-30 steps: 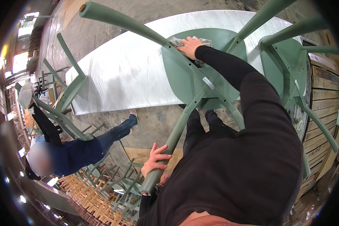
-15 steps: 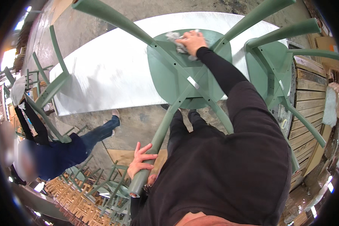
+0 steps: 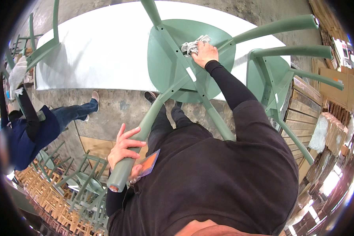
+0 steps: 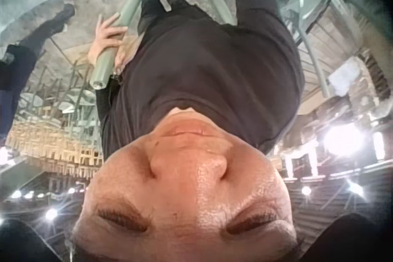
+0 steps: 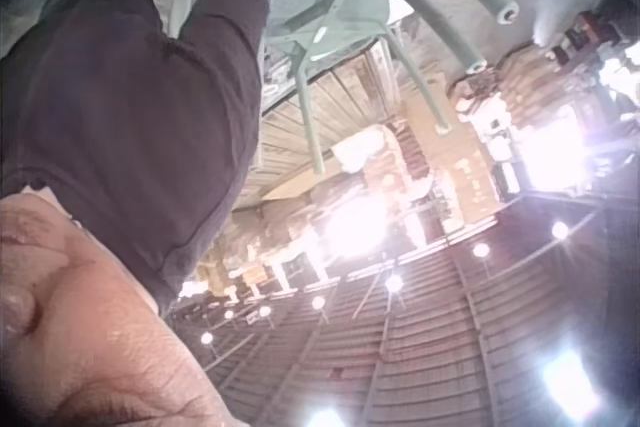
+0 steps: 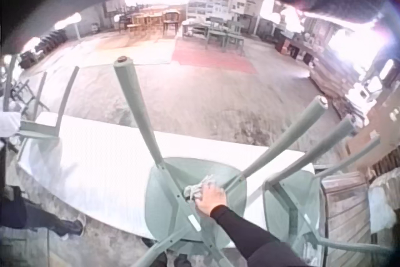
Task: The person wipes the underside of green plastic chairs with a cloth, focusing on the central hub and legs. The person lifts and repositions chairs to access different areas, then places them on a wooden pallet. Another person is visible in the background performing similar actions.
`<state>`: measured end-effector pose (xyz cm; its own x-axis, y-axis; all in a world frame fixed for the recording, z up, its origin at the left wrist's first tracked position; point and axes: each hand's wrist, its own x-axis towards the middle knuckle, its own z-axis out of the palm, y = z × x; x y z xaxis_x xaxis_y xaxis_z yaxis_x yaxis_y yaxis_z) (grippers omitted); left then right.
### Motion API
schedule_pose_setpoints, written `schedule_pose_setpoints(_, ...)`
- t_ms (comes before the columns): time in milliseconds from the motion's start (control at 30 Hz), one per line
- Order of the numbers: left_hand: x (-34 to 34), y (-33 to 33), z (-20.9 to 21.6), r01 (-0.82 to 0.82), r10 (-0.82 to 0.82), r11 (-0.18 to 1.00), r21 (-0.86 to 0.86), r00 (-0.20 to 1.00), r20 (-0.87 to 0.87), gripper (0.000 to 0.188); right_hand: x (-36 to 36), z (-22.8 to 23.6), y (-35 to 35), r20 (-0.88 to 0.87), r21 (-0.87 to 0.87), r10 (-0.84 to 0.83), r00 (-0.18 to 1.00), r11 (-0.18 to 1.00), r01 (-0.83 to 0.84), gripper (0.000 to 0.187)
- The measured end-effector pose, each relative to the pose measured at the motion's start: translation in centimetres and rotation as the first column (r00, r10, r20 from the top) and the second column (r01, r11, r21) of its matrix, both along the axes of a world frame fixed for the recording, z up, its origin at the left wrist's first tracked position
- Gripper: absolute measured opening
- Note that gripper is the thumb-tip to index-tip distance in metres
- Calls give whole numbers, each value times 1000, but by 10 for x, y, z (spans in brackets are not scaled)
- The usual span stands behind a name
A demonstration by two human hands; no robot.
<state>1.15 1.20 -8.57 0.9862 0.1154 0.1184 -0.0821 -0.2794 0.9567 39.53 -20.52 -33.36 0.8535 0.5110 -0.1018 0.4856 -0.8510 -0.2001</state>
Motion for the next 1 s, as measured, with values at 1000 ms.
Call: schedule_pose_setpoints(1000,-14,3,-8,15,-20,999,41,994,110,22,-146,68,49,-200,154,232,952,967,-203,36)
